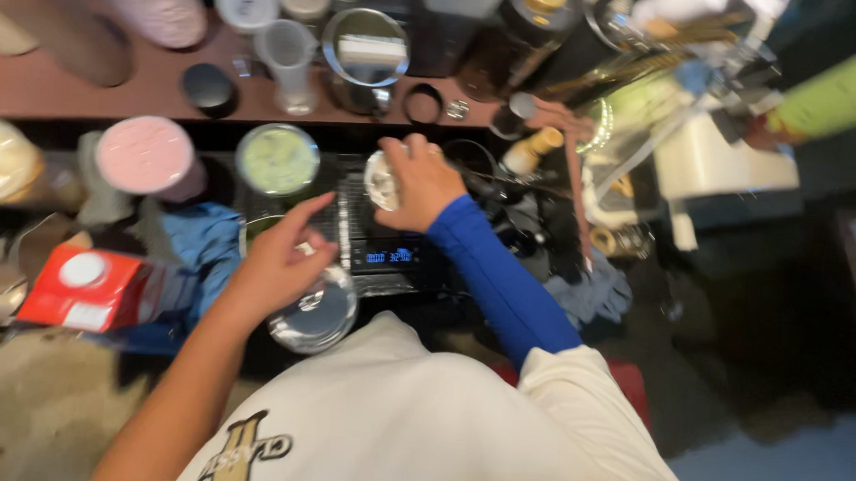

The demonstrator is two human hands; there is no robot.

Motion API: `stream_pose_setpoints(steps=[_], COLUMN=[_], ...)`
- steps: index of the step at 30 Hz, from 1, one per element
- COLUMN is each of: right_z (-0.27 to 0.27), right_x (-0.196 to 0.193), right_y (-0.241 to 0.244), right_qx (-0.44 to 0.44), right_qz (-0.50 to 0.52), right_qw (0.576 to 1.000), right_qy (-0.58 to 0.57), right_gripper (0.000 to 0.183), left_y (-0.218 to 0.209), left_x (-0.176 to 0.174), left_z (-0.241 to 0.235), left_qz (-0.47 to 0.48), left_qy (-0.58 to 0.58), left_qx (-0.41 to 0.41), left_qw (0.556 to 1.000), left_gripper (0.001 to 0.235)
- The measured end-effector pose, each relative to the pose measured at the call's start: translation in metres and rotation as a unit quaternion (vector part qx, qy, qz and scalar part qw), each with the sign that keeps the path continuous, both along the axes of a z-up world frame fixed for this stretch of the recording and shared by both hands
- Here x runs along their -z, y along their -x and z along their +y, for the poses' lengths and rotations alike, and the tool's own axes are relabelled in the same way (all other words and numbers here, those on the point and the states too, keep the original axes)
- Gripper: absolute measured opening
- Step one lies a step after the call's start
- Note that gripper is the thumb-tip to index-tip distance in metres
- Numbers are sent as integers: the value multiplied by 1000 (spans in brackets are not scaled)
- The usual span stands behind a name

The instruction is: The person prepares a beverage by pouring milk into a cup on a scale, adding ice from a cooler, and drizzling a brown sauce on top. They then place a lid on the cup and handle a plastic bag of straws.

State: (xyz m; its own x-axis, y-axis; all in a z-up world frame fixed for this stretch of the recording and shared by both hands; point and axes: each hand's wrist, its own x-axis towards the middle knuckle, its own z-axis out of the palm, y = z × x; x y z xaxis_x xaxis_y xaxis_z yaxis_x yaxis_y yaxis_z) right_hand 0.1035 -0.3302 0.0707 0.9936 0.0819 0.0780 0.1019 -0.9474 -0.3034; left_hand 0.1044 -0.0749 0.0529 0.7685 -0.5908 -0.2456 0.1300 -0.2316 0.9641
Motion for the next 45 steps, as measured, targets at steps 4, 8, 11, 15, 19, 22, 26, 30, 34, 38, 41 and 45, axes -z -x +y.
stream_pose_setpoints(steps=[4, 8, 11, 15, 19, 22, 26, 30, 34, 38, 41, 45], right_z=[-2, -28, -60, -114, -187, -260, -353, -420, -455, -481, -487, -467], right_x=[-15, -48, -79, -108, -93, -59, 2, 53, 83, 104, 100, 60], right_y=[31, 97, 163, 246, 310, 339, 363, 360, 349, 342, 346, 352], right_qx=[36, 61, 76, 158, 309, 358, 405, 384, 369, 293, 342, 302], right_qz=[-27, -46, -47, -15, 6, -27, -17, -37, -26, -41, 43, -15], right_qw=[999, 993, 990, 985, 951, 932, 912, 921, 929, 954, 938, 945], right_qy=[-19, -89, -109, -68, 11, 53, 64, 54, 26, 48, 26, 122], right_gripper=[95, 91, 85, 85, 84, 82, 86, 90, 93, 103, 115, 109], left_y=[3, 2, 10, 29, 49, 68, 97, 121, 133, 130, 130, 136], left_x=[8, 10, 17, 18, 19, 26, 38, 47, 54, 64, 63, 54], left_z=[4, -18, -43, -80, -122, -160, -211, -248, -268, -271, -262, -240], left_qz=[35, 60, 66, 60, 33, 25, 32, 56, 73, -26, -148, -25], left_qy=[36, 63, 92, 76, 75, 77, 87, 59, 105, 116, 91, 161], left_qx=[12, 78, 117, 147, 133, 72, 26, -19, -65, -119, -144, -178], left_qw=[999, 993, 987, 984, 988, 994, 995, 996, 990, 986, 974, 970], left_gripper=[58, 58, 56, 52, 47, 43, 37, 30, 25, 22, 24, 26])
